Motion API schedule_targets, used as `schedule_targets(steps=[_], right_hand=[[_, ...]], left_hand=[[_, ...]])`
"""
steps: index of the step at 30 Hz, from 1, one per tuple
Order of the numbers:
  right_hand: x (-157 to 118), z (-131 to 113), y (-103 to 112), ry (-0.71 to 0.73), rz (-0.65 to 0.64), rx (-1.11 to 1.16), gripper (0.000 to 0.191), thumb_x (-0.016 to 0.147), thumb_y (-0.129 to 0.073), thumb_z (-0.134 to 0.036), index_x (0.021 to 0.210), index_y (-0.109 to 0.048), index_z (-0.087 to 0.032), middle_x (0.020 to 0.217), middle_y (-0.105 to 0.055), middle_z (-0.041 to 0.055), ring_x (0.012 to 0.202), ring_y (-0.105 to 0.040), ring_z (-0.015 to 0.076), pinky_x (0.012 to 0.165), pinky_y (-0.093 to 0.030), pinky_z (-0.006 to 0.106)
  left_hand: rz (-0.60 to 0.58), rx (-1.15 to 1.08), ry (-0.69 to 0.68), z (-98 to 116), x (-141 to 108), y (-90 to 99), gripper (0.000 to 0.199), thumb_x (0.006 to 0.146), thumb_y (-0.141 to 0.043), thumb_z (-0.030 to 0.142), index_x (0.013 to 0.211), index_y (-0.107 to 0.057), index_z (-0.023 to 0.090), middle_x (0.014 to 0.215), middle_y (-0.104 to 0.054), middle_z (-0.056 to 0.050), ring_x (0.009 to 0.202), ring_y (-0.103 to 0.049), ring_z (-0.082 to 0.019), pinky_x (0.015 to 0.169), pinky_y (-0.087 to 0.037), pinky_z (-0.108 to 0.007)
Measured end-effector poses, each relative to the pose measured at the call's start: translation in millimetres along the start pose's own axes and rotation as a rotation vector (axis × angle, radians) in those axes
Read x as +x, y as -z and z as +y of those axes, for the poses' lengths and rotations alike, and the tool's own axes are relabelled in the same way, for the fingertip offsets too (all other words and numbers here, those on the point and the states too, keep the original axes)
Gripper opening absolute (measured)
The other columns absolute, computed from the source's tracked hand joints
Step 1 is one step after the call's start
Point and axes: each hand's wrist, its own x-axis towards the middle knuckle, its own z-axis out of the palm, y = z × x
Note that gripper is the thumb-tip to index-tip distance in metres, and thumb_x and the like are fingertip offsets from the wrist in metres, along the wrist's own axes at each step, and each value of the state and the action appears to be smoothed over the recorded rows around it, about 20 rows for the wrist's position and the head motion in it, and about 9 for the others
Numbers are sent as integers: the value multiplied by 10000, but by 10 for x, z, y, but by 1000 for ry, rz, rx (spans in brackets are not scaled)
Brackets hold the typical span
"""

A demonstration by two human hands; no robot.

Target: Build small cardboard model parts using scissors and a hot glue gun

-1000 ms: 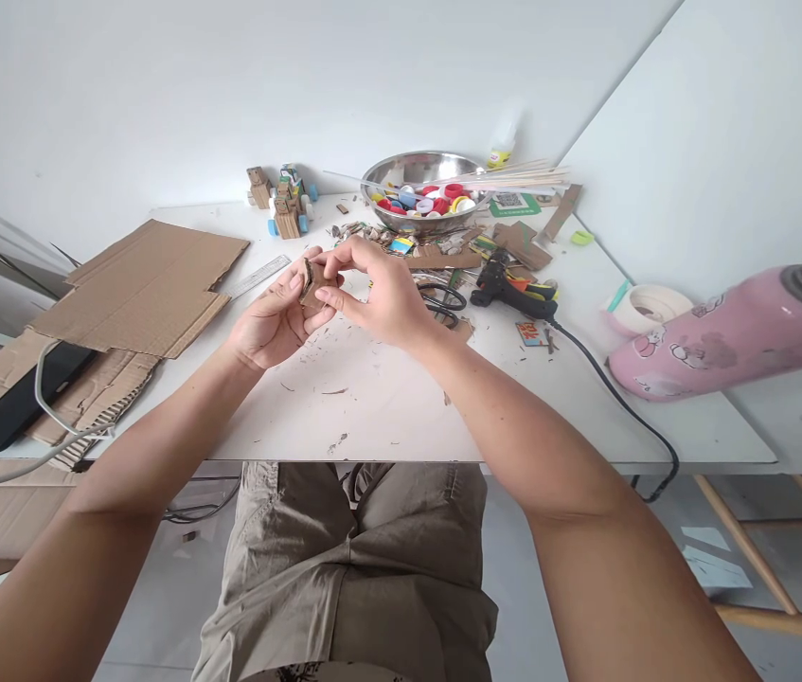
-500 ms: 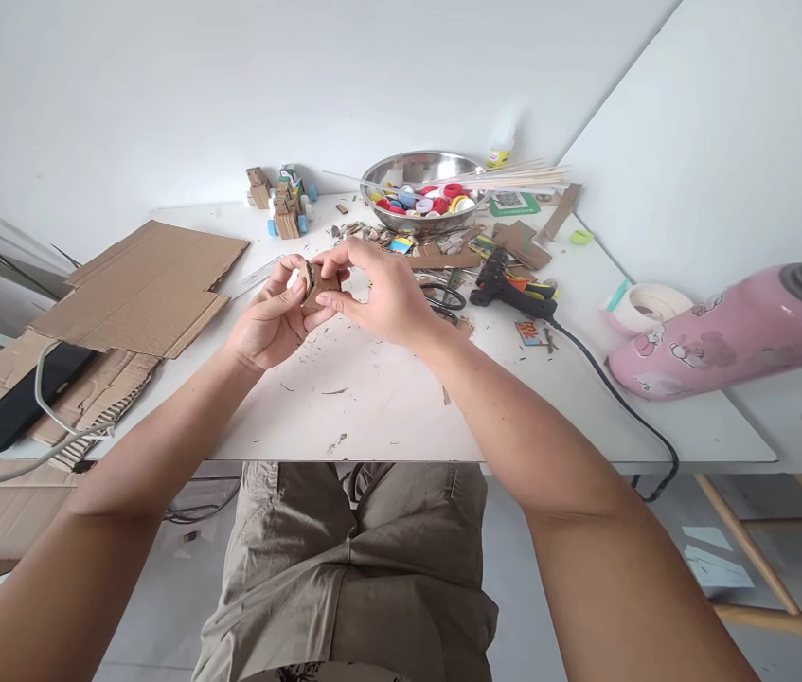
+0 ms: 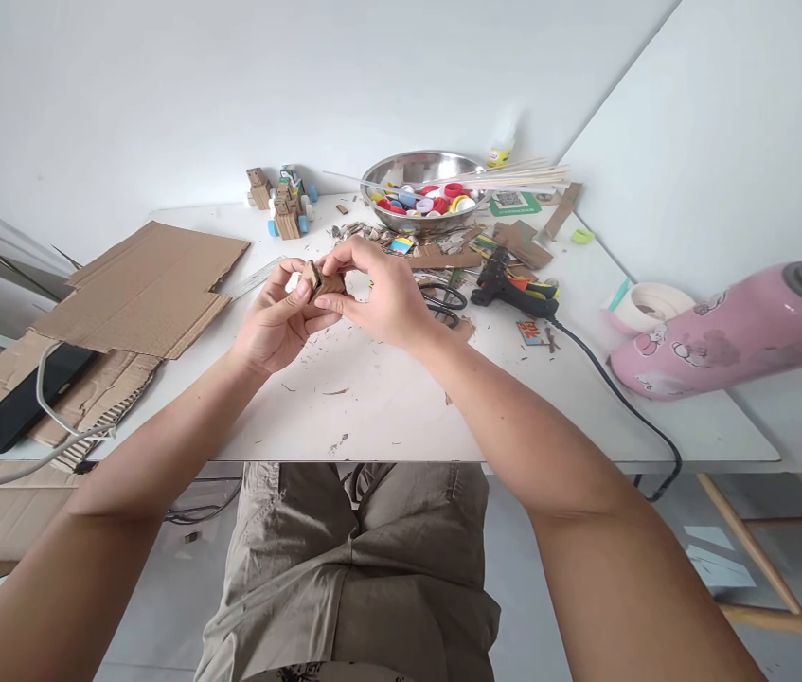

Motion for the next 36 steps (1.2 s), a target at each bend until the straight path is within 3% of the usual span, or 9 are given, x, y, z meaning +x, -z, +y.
schedule_targets(steps=[2,5,11,15,27,36], right_hand=[[5,-1,-11,-15,1,36,321,823,-984,-391,970,-718,-290,1071,-820,29,1110,-806,285,1102,-666,519],[12,-8,-5,-16,-7,45,329,817,-999,-390,946,-711,-299,1084,-828,26,1160,-815,297,1127,-664,528],[10,-34,28,22,4,-11,323,833,-989,-439,917,-707,-305,1038,-843,35,1159,-825,320,1072,-666,526],[-9,-65,14,36,14,-66,263,865,-954,-411,960,-732,-308,1123,-859,36,1135,-820,306,1081,-652,519],[-20,-46,-38,55,61,-58,220,854,-951,-343,976,-770,-314,1173,-862,47,1220,-813,312,1166,-619,553],[26,-71,-2,67,20,27,288,877,-960,-529,913,-787,-302,1078,-874,49,1185,-837,308,1108,-651,515]], left_hand=[[-4,40,-13,1,-4,4,374,882,-926,212,1077,-626,320,967,-814,105,871,-862,-138,1032,-721,-328],[16,13,-1,0,-2,11,396,880,-919,207,1129,-642,342,963,-820,105,887,-869,-147,1049,-713,-338],[27,-28,-26,11,9,12,313,879,-892,144,1011,-651,293,994,-836,78,1093,-884,-202,1096,-699,-368],[48,-67,1,20,4,-5,256,907,-865,129,960,-659,272,997,-826,62,1258,-846,-236,1146,-678,-384],[42,-126,10,0,24,46,251,940,-826,166,1085,-676,307,1199,-842,39,1479,-731,-259,1189,-646,-356],[55,-113,-6,-25,28,69,289,952,-794,141,1141,-674,324,1144,-810,67,1326,-812,-196,1229,-621,-386]])
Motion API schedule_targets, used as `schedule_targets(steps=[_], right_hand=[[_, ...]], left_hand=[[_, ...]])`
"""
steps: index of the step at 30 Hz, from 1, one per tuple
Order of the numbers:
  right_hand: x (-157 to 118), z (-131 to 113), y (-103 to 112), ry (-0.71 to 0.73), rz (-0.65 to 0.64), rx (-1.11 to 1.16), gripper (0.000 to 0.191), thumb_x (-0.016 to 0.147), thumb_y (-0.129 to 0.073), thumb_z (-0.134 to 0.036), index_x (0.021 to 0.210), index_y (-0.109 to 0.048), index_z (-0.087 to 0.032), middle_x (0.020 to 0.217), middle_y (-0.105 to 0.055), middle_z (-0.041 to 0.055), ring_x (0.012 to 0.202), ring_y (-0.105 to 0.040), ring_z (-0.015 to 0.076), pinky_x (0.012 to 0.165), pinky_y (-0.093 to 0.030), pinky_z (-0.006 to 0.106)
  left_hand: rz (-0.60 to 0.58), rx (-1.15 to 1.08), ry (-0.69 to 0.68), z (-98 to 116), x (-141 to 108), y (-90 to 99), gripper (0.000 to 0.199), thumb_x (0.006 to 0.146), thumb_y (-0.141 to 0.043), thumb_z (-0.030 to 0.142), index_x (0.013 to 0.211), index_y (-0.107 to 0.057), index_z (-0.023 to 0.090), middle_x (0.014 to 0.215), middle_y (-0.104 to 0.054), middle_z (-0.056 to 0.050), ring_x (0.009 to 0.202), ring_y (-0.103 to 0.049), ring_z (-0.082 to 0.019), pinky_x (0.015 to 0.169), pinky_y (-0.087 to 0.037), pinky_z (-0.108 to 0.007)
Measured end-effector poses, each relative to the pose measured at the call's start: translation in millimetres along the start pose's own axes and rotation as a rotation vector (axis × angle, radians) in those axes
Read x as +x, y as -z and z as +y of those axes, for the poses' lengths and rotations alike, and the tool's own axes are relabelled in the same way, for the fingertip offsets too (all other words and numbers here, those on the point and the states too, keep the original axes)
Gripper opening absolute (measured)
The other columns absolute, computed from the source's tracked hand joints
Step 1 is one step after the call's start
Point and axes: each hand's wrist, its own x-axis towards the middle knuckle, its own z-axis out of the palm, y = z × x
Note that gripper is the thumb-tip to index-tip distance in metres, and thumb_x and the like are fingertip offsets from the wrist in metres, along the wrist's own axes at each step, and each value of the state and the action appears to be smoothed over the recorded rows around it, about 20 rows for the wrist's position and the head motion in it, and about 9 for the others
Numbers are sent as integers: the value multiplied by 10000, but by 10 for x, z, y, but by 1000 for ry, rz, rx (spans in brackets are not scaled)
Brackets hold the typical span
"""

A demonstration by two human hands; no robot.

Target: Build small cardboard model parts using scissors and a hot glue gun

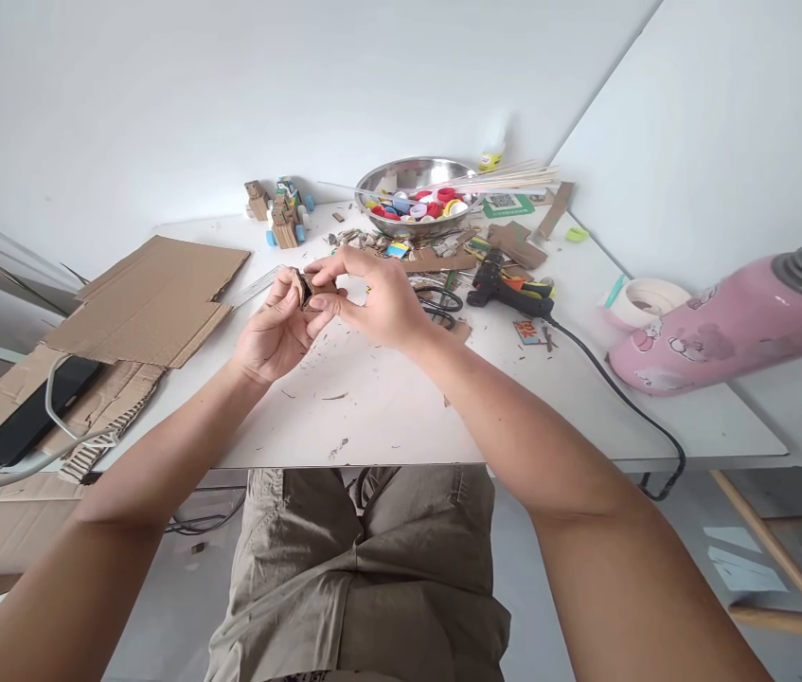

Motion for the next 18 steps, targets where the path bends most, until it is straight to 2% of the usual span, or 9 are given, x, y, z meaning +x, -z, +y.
schedule_targets(steps=[5,9,14,18], right_hand=[[18,8,41,-4,-12,13,292,911,-916,-586,894,-813,-313,1033,-877,40,1183,-846,317,1156,-633,548],[25,23,69,-35,-31,9,247,887,-946,-522,870,-820,-310,1011,-864,36,1158,-844,317,1150,-641,560],[42,8,88,-70,-19,34,241,836,-988,-442,861,-809,-281,1045,-860,46,1142,-830,301,1113,-662,534],[43,-19,85,-68,-11,24,230,837,-975,-415,871,-804,-265,1044,-867,48,1139,-834,299,1107,-661,529]], left_hand=[[18,10,-9,6,-13,-45,213,998,-719,86,1062,-679,285,1055,-810,76,1196,-841,-142,1245,-609,-367],[37,27,0,4,-32,-83,209,983,-747,65,988,-680,262,1088,-817,73,1245,-825,-152,1289,-574,-386],[45,16,7,-3,-42,-97,221,980,-753,47,1010,-697,259,1148,-832,54,1353,-788,-178,1309,-557,-409],[34,6,2,-5,-30,-81,230,984,-748,39,1055,-703,253,1137,-834,49,1310,-808,-170,1303,-560,-414]])
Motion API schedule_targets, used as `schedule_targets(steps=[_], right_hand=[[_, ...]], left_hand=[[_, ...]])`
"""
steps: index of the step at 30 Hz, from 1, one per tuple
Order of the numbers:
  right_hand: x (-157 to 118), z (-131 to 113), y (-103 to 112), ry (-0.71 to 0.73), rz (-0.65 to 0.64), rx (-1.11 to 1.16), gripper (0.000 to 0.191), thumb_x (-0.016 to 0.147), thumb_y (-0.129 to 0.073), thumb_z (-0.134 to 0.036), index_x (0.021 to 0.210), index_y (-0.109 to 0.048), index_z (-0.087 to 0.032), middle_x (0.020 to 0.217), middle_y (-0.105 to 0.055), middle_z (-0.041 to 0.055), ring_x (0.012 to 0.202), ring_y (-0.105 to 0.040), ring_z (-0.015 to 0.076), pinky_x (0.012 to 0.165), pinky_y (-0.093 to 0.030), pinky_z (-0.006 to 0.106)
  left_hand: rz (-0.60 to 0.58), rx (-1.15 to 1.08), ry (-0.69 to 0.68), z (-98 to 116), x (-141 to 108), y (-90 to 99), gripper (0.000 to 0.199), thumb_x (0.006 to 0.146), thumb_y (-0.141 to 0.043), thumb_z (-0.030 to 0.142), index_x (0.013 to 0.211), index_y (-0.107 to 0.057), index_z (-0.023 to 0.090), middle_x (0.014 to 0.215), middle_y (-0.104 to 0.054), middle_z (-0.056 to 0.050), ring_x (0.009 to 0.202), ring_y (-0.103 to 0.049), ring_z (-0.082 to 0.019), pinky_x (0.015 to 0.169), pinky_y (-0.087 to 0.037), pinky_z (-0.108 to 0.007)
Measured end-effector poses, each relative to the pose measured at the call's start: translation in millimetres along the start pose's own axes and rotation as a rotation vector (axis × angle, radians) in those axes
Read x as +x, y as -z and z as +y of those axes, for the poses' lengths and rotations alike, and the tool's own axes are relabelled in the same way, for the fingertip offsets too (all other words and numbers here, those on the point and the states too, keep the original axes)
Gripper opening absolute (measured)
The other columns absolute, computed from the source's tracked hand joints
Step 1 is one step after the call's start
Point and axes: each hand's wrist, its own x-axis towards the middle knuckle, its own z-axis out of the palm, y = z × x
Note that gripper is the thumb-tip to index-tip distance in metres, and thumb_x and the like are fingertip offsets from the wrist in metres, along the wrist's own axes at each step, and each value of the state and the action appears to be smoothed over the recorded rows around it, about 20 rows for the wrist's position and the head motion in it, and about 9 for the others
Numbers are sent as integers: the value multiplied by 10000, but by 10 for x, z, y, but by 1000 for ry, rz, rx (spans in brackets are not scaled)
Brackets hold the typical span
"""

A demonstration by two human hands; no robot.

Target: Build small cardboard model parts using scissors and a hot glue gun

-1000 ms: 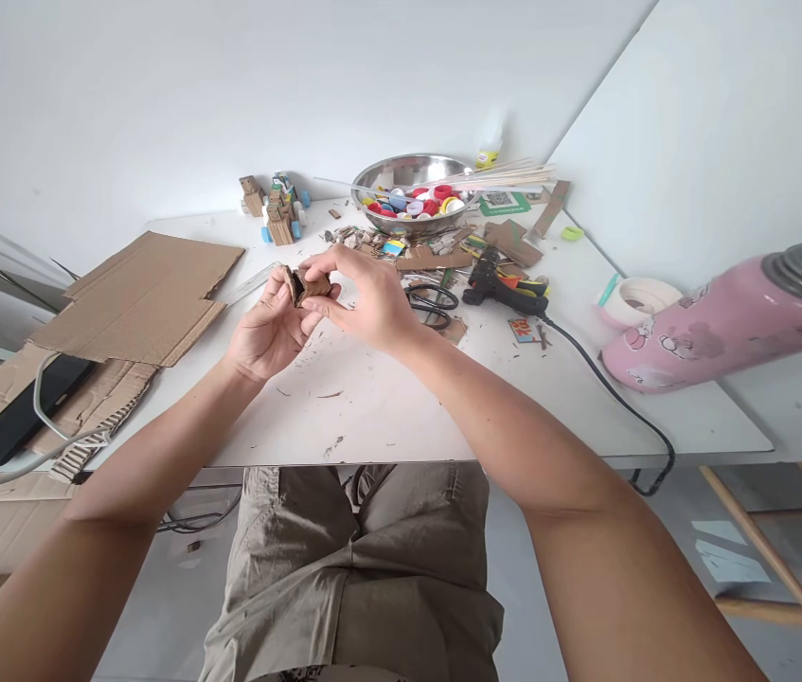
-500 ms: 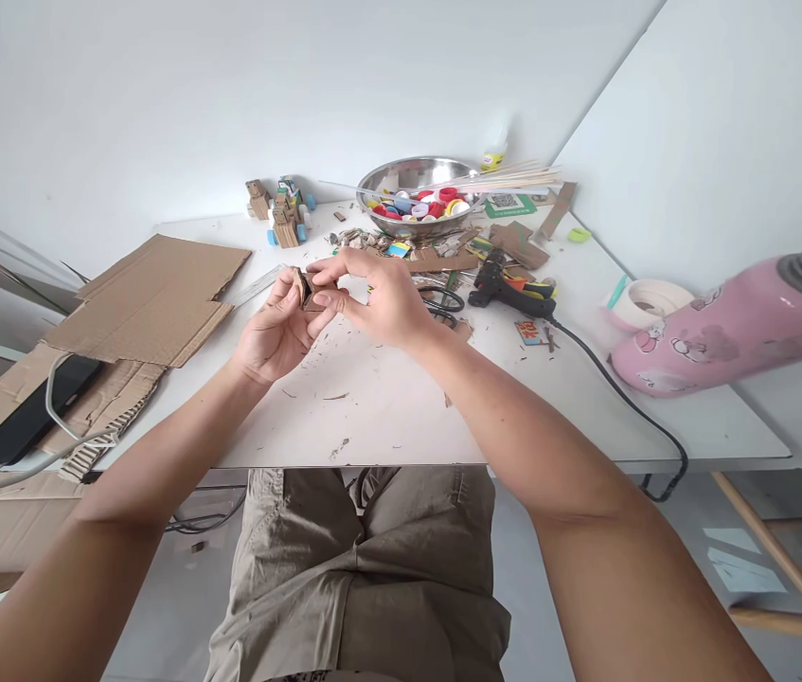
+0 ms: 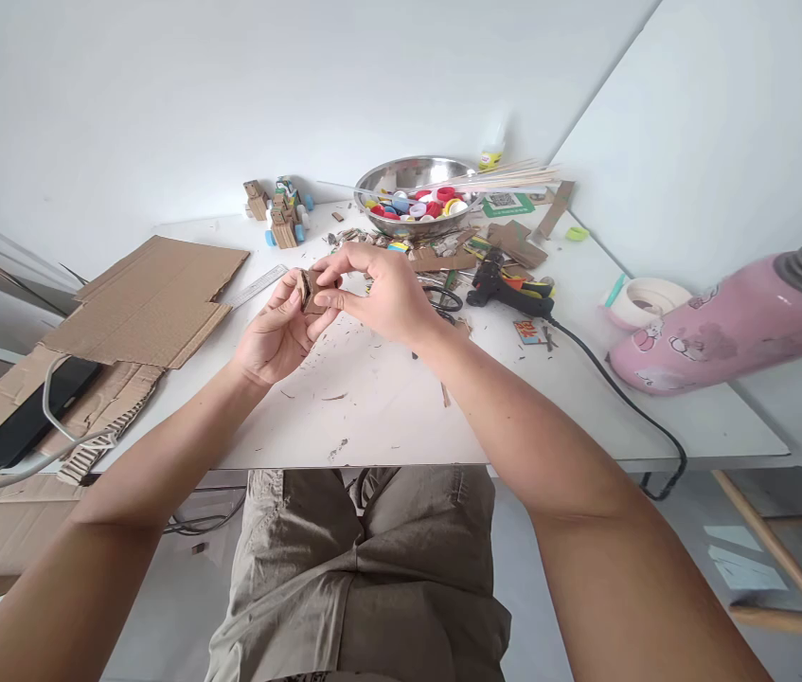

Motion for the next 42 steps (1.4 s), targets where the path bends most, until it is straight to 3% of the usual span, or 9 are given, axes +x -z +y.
schedule_targets(steps=[5,10,17,26,31,38,42], right_hand=[[-10,0,-15,-3,12,-33,174,851,-950,-346,830,-793,-275,1048,-881,41,1157,-846,308,1116,-659,524],[-16,26,-29,3,18,-44,121,873,-922,-299,852,-803,-287,1059,-882,33,1194,-841,312,1133,-652,529],[-16,28,-42,16,12,-69,106,890,-902,-272,861,-801,-281,1087,-887,34,1142,-850,296,1104,-659,515],[-31,46,-59,-19,29,-119,124,880,-918,-287,851,-798,-287,1111,-889,33,1162,-844,297,1111,-660,512],[-42,50,-59,-12,26,-140,128,874,-922,-294,842,-798,-292,1083,-886,27,1153,-843,300,1112,-654,516],[-52,22,-49,-30,27,-144,147,862,-933,-302,826,-791,-286,1049,-881,27,1151,-845,305,1108,-652,517],[-57,-19,-33,-20,-2,-135,122,882,-894,-274,825,-786,-280,1054,-884,31,1134,-847,292,1089,-657,494]], left_hand=[[-27,28,-21,-17,25,44,253,978,-759,44,1087,-691,262,1079,-839,67,1175,-852,-145,1295,-570,-407],[-41,62,-67,-37,34,84,293,952,-847,143,1161,-707,294,1182,-852,54,1244,-841,-190,1308,-560,-461],[-82,104,-131,-41,45,117,330,907,-887,152,1166,-747,299,1176,-860,48,1174,-854,-189,1280,-589,-453],[-39,70,-69,-21,50,97,293,947,-804,67,1145,-765,281,1187,-861,37,1280,-824,-204,1322,-549,-495],[-1,30,-16,-8,40,58,258,983,-761,67,1146,-749,266,1145,-862,38,1172,-858,-166,1294,-573,-444],[-1,-3,9,-6,1,-54,214,1024,-682,29,1048,-738,235,917,-831,63,901,-860,-103,1232,-618,-399],[0,-6,55,16,19,-40,214,1011,-698,23,1037,-737,232,946,-838,58,967,-866,-120,1249,-607,-417]])
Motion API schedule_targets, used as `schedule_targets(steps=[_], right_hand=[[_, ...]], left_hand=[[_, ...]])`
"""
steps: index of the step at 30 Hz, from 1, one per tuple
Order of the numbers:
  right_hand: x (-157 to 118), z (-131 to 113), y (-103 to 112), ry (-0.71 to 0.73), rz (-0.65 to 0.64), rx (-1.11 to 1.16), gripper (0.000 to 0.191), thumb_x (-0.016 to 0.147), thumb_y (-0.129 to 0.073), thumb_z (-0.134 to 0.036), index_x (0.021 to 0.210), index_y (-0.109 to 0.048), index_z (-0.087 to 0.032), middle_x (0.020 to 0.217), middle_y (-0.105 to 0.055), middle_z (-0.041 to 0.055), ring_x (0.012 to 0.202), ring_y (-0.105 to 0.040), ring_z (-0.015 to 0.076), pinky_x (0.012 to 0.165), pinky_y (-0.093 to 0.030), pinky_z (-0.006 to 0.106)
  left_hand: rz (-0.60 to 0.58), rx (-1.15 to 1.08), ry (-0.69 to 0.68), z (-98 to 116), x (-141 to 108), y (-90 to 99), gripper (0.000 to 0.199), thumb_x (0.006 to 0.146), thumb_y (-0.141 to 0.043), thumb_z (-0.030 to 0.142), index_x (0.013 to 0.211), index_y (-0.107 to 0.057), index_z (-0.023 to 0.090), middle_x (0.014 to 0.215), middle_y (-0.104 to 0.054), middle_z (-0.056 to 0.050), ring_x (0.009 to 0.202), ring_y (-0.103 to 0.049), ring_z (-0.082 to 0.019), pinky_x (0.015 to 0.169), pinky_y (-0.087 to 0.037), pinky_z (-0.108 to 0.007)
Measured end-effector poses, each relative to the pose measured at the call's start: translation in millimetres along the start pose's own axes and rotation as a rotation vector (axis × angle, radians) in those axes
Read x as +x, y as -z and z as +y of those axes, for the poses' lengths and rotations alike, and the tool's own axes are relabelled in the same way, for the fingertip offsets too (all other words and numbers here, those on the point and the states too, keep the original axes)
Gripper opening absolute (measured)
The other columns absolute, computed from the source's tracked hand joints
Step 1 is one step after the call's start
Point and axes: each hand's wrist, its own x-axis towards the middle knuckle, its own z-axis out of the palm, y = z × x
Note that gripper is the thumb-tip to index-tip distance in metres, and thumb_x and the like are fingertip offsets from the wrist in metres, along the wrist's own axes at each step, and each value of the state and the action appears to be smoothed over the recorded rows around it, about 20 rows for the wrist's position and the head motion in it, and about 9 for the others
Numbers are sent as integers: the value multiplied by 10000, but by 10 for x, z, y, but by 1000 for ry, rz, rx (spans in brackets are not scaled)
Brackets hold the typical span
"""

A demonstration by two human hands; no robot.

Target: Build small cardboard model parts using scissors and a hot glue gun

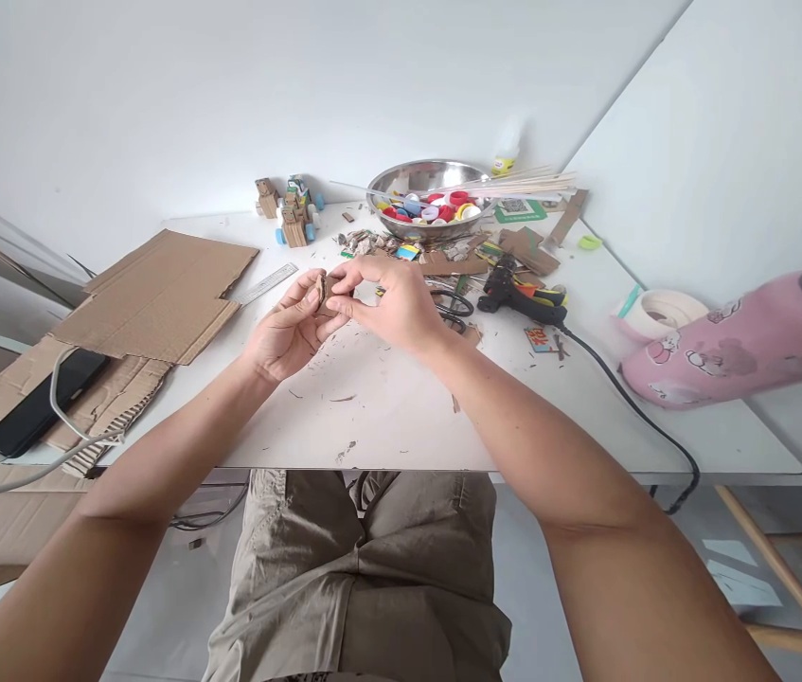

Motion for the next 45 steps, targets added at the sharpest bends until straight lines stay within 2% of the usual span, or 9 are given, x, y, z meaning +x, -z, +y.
schedule_targets(steps=[10,18,24,31,35,38,40,43,45], right_hand=[[-24,20,-24,-20,-5,13,135,887,-873,-277,813,-764,-311,1065,-881,33,1143,-845,318,1088,-666,538],[-37,48,-13,-6,-17,-17,186,877,-917,-393,806,-775,-297,1068,-896,55,1093,-859,306,1040,-682,509],[-33,99,17,43,-53,-28,107,881,-884,-284,831,-791,-297,1100,-906,64,1097,-870,289,1033,-683,482],[-32,74,1,44,-106,-32,106,933,-833,-336,836,-797,-312,1001,-899,46,1133,-865,282,1053,-677,467],[41,80,126,61,-128,-44,132,982,-769,-410,900,-823,-322,1117,-902,46,1138,-852,266,1050,-670,457],[97,73,461,-70,4,-177,99,979,-757,-390,1012,-814,-316,1081,-878,52,1058,-833,265,979,-680,455],[104,32,767,-297,101,-444,130,885,-804,-277,1010,-774,-299,948,-826,52,974,-802,291,932,-671,485],[77,-62,1151,-821,-29,-955,284,724,-844,-117,899,-676,-264,946,-771,128,1067,-764,389,953,-618,571],[58,-104,1261,-1008,-142,-1081,372,674,-835,-47,736,-545,-270,864,-725,155,1041,-752,399,902,-594,541]], left_hand=[[29,44,-17,-61,59,131,171,950,-813,77,996,-777,238,1137,-863,8,1321,-806,-220,1275,-600,-428],[12,2,17,-107,108,187,170,948,-806,81,994,-807,244,1072,-870,0,1219,-843,-215,1237,-628,-434],[-27,25,62,-70,128,200,139,944,-831,111,967,-783,240,991,-850,21,978,-871,-162,1138,-684,-373],[-50,40,83,-12,169,273,170,925,-818,62,944,-789,228,921,-832,19,920,-856,-143,1084,-701,-341],[-83,53,92,12,211,316,146,938,-817,89,949,-787,232,971,-844,-1,1039,-878,-196,1140,-683,-386],[-114,33,80,52,233,324,135,925,-844,110,962,-785,226,1026,-858,-33,1163,-875,-269,1161,-678,-427],[-115,17,62,83,245,322,132,932,-837,108,974,-784,222,1054,-861,-45,1231,-858,-288,1184,-668,-438],[-106,4,37,112,262,310,129,958,-805,109,989,-778,231,1044,-861,-33,1288,-839,-279,1202,-660,-432],[-122,-15,30,116,269,300,128,964,-799,112,989,-775,234,1034,-864,-26,1304,-833,-278,1198,-664,-432]])
